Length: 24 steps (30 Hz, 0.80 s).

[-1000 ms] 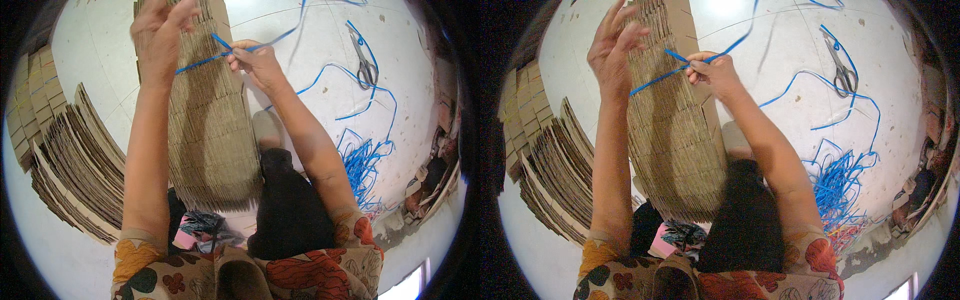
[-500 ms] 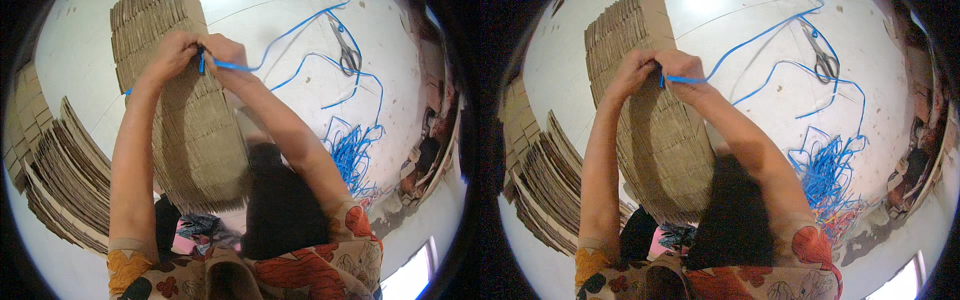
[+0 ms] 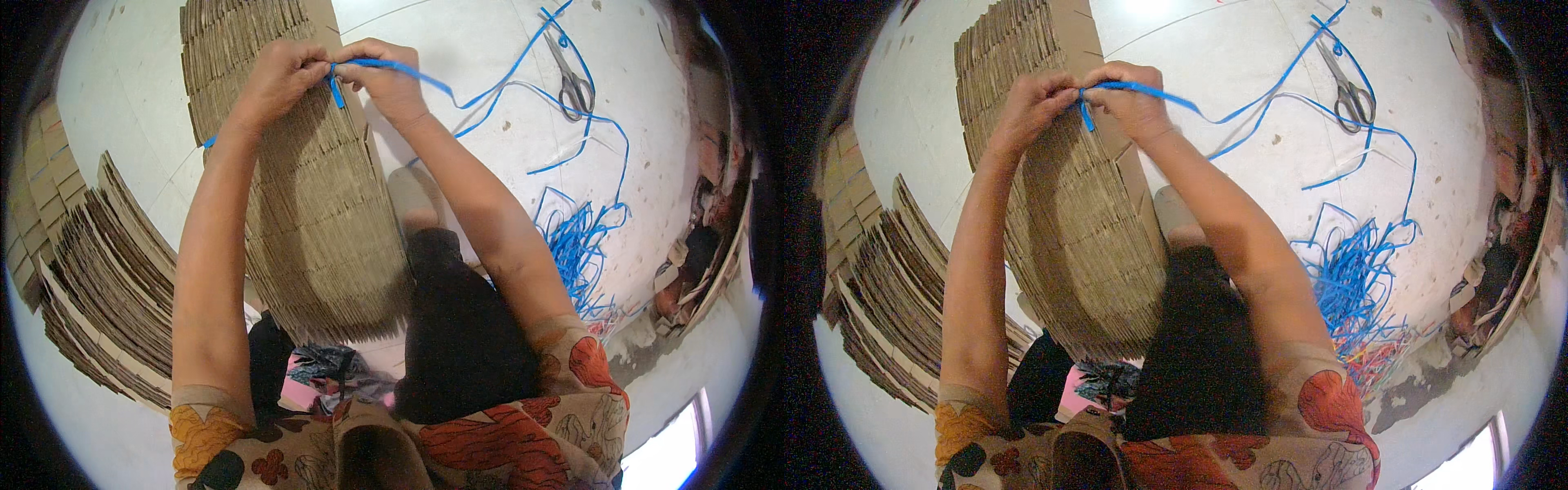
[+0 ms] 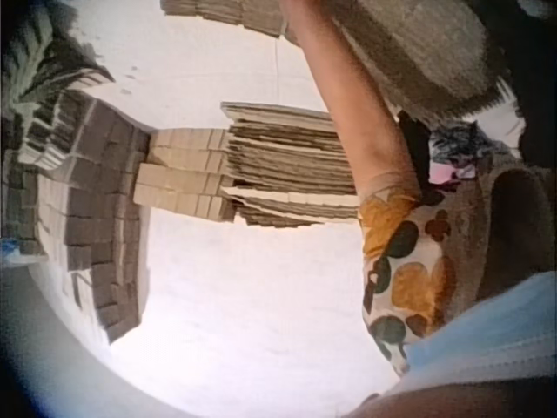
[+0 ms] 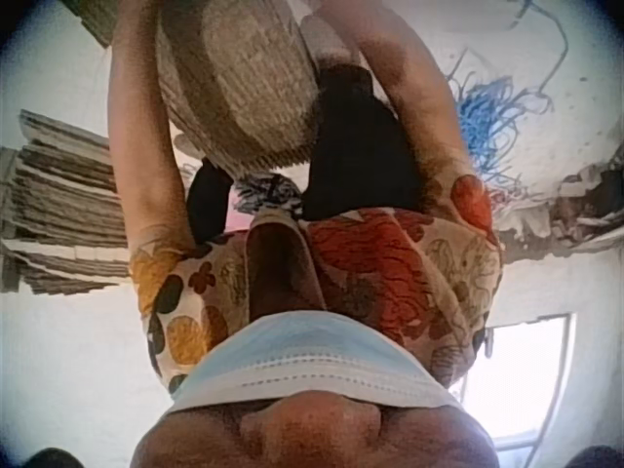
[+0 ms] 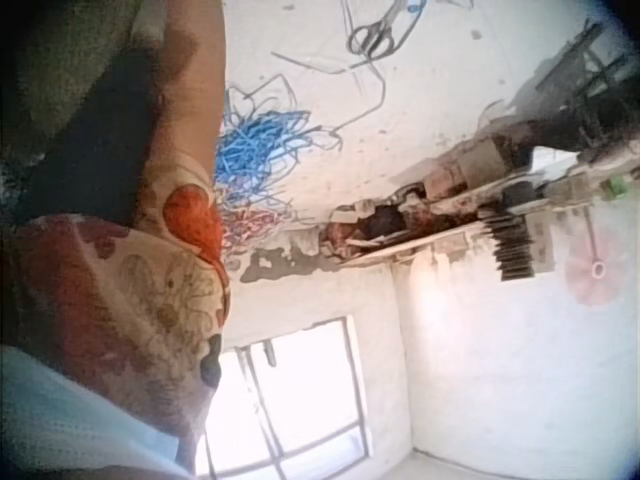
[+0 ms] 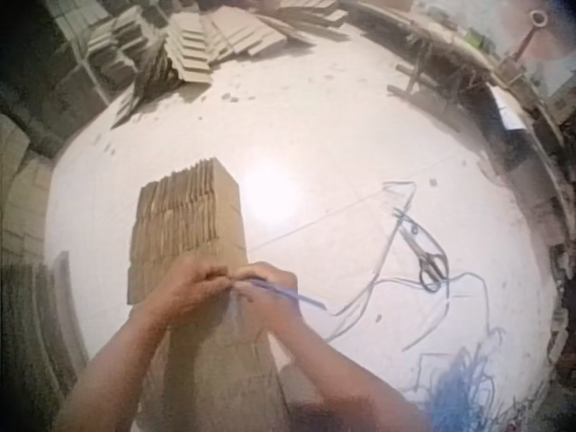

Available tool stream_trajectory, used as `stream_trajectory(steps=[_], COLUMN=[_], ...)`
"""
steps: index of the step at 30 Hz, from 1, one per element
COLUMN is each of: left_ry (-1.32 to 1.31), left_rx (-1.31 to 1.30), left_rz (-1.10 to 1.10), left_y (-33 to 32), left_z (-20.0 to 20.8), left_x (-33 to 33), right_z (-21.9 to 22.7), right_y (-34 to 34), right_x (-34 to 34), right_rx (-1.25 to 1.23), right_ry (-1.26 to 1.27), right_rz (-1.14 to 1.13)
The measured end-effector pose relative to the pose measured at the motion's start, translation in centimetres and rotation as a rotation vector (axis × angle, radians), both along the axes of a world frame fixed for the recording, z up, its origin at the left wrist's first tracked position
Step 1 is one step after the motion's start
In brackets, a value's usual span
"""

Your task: The person gathers stacks of flat cardboard pieces, aligns them, and ties them into bundles using blue plastic straps. They use scissors to cut the straps and place the finished bundles on the floor.

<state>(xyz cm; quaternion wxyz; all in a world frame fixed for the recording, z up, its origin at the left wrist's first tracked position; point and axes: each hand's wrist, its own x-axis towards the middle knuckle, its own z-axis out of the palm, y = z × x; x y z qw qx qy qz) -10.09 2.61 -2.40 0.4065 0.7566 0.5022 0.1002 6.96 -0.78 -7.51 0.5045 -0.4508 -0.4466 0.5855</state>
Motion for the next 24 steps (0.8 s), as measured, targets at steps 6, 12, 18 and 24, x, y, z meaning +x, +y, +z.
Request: stream_trajectory(steps=[6,12,18,24], left_ry=[0.015,0.418,0.267,0.172], left_rx=[0.221,0.307,0.452,0.180], left_rz=[0.056,-0.072,0.206,0.931], left_y=[-1.6,-1.5,-5.2,-24.1], left_z=[0.2,1.7,1.4,1.3], left_x=[0.3,0.7,-2.3,-11.0], right_z=[0.7,-2.0,-0.9,-0.6], right_y=[-0.1,-2.4,-3.1,-11.5], right_x=[0.7,1.6,2.6,5.3], right_rx=[-0.459,-0.534,-0.662,-0.188], right_ry=[0.698,0.345,0.579,-0.565], right_rz=[0.115,0.145,0.062,-0.134])
